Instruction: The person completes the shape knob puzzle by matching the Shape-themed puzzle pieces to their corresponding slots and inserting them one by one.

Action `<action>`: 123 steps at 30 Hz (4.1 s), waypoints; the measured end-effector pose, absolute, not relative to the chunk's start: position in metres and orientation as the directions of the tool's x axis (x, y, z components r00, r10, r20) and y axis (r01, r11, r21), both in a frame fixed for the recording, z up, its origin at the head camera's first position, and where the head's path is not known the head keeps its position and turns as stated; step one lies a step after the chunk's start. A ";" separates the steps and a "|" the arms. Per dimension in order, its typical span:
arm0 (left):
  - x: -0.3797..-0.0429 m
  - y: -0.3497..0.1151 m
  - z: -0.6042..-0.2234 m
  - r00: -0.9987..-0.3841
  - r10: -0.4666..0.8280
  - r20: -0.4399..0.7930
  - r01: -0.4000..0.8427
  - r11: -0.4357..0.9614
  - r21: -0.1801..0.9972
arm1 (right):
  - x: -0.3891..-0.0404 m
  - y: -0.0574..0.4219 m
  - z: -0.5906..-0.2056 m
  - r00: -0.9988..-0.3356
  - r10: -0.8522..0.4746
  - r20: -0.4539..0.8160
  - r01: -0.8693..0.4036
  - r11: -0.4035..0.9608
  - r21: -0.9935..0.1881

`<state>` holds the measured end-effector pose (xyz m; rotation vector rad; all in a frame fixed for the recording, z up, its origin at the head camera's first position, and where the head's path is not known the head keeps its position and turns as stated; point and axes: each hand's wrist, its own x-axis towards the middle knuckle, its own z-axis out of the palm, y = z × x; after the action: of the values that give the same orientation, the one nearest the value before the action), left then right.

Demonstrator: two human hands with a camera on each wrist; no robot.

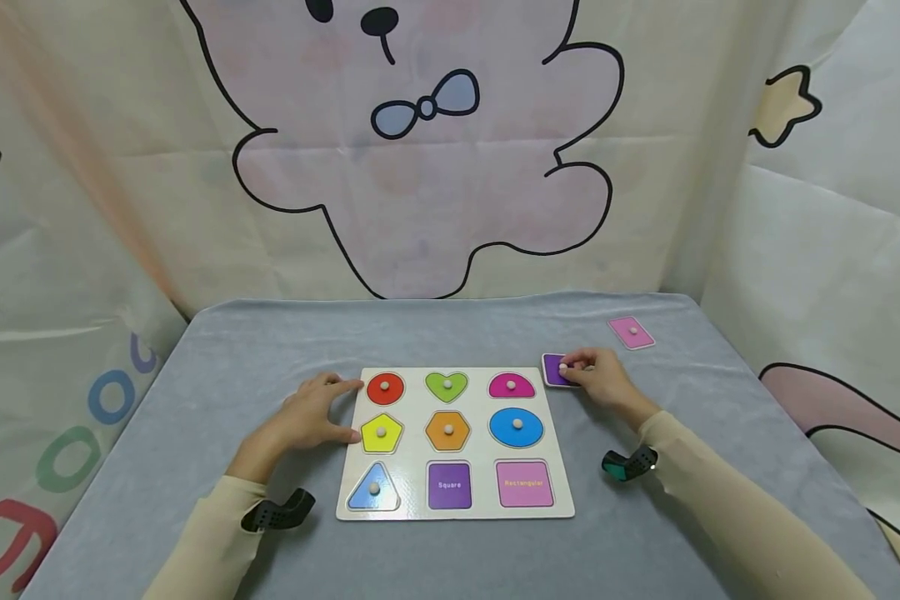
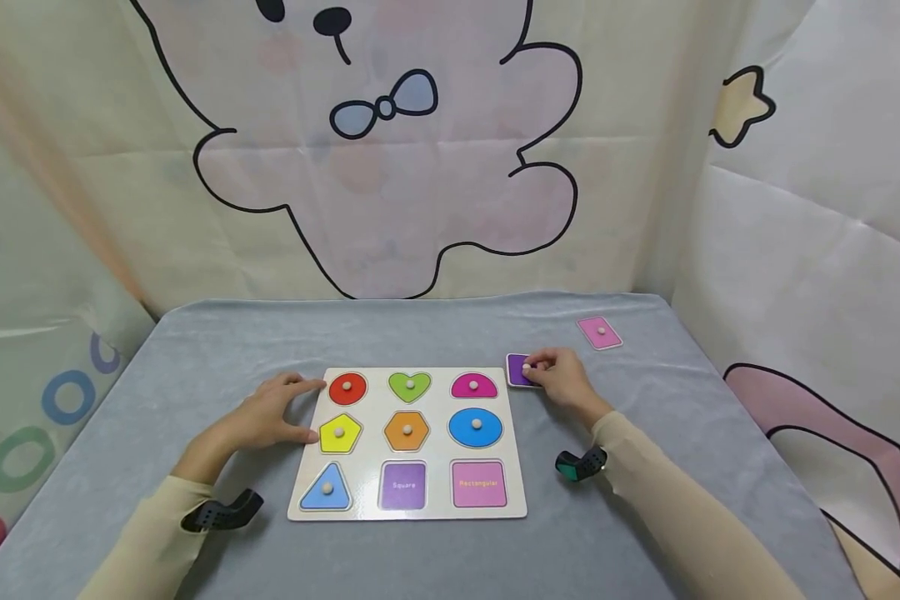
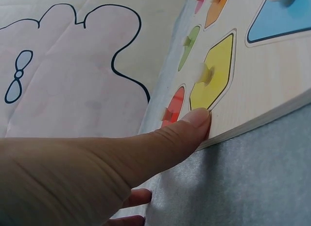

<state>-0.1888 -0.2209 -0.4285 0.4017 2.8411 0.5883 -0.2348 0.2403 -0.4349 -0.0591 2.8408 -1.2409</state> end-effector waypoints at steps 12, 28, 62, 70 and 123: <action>-0.192 -0.223 -0.430 -0.938 0.317 -0.142 0.232 0.875 0.425 | -0.230 0.230 -0.417 -0.996 -0.071 0.045 -0.080 0.632 -0.771; -0.191 -0.221 -0.427 -0.938 0.306 -0.163 0.215 0.882 0.419 | -0.217 0.202 -0.404 -0.981 -0.185 0.063 -0.154 0.530 -0.834; -0.193 -0.225 -0.428 -0.932 0.339 -0.126 0.259 0.870 0.421 | -0.181 0.150 -0.416 -0.909 -0.411 0.067 -0.277 0.477 -0.834; -0.193 -0.223 -0.428 -0.936 0.326 -0.130 0.244 0.872 0.425 | -0.169 0.138 -0.422 -0.894 -0.448 0.031 -0.261 0.461 -0.848; -0.195 -0.223 -0.426 -0.941 0.301 -0.156 0.212 0.882 0.421 | -0.128 0.086 -0.441 -0.860 -0.503 -0.087 -0.251 0.565 -0.786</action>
<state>-0.1949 -0.2231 -0.4257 0.3917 2.8340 0.5986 -0.1281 0.0862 -0.4411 -0.6198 2.5001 -1.1849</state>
